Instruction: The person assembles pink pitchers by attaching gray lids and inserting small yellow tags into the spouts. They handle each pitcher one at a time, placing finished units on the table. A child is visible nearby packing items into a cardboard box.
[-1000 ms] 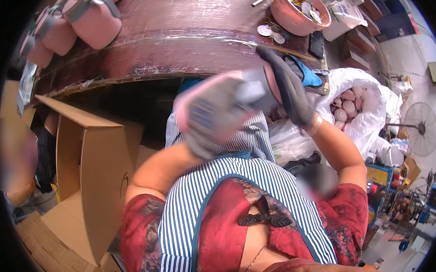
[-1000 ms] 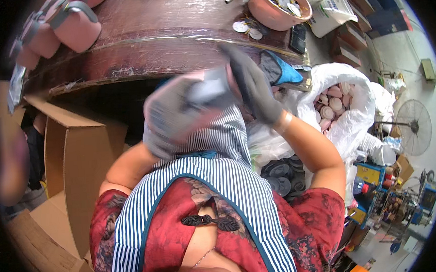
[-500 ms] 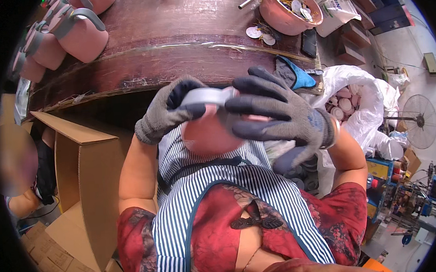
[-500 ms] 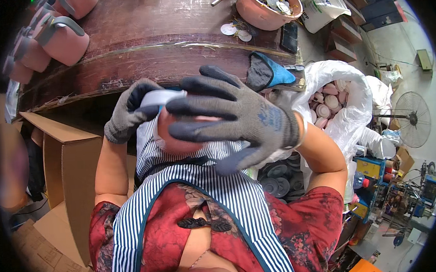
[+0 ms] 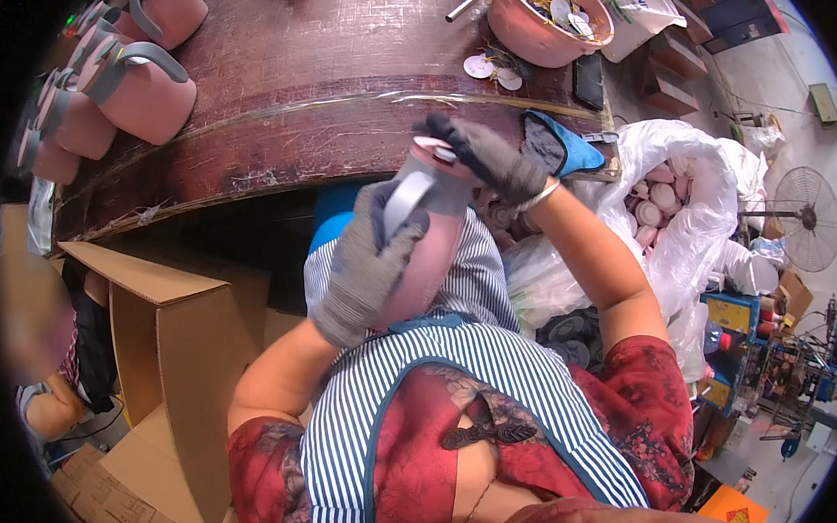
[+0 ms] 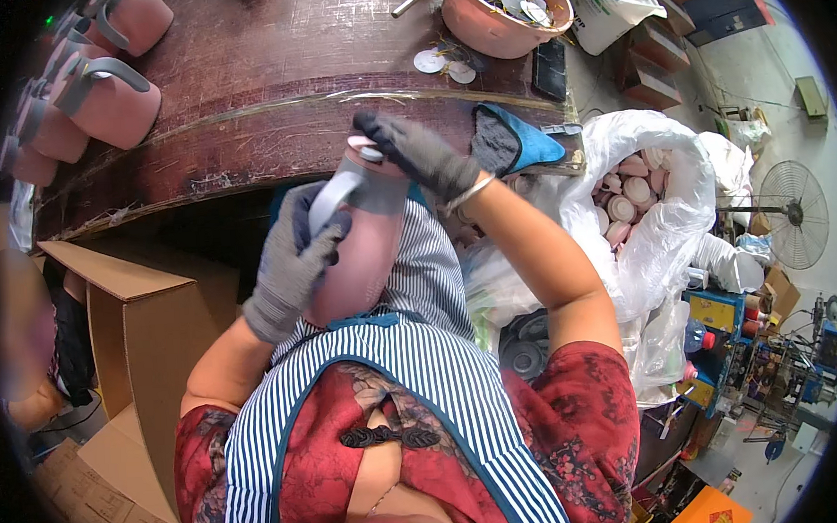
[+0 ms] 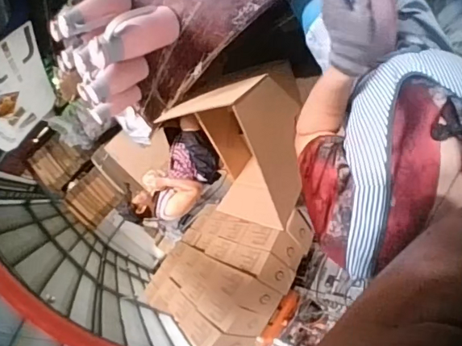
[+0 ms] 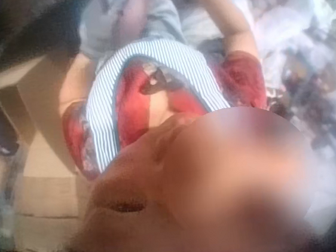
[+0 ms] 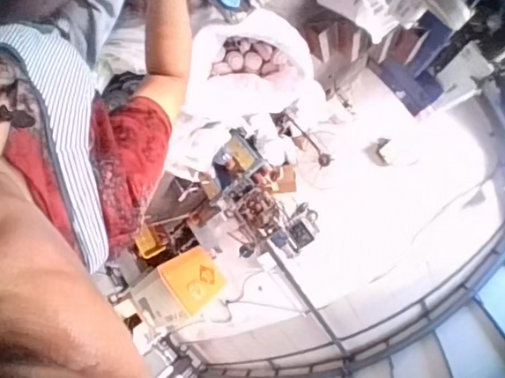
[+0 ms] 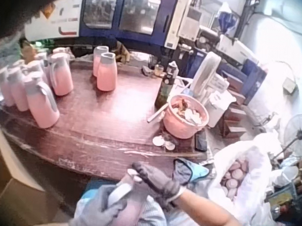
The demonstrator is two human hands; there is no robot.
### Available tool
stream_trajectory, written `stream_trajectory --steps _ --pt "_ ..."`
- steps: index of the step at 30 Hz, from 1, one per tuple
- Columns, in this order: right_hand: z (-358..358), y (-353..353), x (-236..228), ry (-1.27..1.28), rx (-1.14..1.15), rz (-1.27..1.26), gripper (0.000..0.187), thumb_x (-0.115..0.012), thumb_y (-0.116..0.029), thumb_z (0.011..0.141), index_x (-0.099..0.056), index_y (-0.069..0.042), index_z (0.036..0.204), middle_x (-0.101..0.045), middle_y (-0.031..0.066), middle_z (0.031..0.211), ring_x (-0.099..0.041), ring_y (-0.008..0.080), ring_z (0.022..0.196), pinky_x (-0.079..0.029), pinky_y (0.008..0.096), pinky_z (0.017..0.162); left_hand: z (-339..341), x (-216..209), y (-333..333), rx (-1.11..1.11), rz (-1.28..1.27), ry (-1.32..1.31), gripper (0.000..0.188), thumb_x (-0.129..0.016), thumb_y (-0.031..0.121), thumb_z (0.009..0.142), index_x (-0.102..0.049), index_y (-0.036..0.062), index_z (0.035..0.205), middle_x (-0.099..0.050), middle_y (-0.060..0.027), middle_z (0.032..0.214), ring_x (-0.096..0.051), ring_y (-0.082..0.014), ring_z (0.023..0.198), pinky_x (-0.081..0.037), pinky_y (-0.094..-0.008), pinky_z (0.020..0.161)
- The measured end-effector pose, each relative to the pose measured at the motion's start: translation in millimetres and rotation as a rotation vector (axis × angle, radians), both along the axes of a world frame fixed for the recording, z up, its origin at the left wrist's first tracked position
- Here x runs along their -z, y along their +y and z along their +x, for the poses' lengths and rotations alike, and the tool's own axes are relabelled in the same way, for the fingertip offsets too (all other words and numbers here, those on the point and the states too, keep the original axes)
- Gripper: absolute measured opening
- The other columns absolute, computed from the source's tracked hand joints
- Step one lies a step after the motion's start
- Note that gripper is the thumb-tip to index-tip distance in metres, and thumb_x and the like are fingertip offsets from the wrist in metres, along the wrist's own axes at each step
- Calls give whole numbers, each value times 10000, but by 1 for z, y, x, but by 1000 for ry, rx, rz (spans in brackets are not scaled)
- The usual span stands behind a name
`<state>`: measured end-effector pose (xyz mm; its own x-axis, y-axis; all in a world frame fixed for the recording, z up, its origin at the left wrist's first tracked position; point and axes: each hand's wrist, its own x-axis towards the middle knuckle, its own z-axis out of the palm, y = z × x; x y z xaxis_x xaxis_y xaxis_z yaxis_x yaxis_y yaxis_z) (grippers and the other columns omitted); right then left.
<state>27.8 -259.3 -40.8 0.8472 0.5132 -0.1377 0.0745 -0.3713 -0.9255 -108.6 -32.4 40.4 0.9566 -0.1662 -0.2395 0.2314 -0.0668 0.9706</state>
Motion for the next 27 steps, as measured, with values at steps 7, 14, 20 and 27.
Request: stream_trajectory --steps 7,14,20,27 --pt "80 -89 44 -544 501 -917 824 -520 -682 898 -475 -73 1452 -530 180 1441 -467 396 1336 -369 538 1087 11 -2 30 -110 -351 218 493 -613 190 972 -439 -19 1383 -605 -53 999 -566 -81 839 -515 -259 782" --pt "12 -64 18 -742 260 -847 442 -726 -379 840 -667 -140 1206 -643 79 1282 -528 353 1249 -373 533 1070 25 29 66 152 -234 68 524 -539 165 929 -495 -49 1405 -587 -138 1320 -577 -215 1204 -433 -347 1064" --pt "-5 -61 15 -806 494 -437 185 -630 -120 951 -676 -56 1119 -701 97 1143 -671 252 1002 -522 356 904 31 37 69 202 -117 24 400 -584 86 947 -560 -26 1330 -598 -124 1294 -580 -208 1182 -442 -330 1030" --pt "-71 -12 -61 -169 625 33 132 -617 -42 933 -651 9 1050 -654 36 925 -566 89 844 -489 243 781 32 53 52 73 16 -168 362 -696 132 879 -672 33 1226 -662 -147 1190 -653 -265 1083 -510 -334 930"
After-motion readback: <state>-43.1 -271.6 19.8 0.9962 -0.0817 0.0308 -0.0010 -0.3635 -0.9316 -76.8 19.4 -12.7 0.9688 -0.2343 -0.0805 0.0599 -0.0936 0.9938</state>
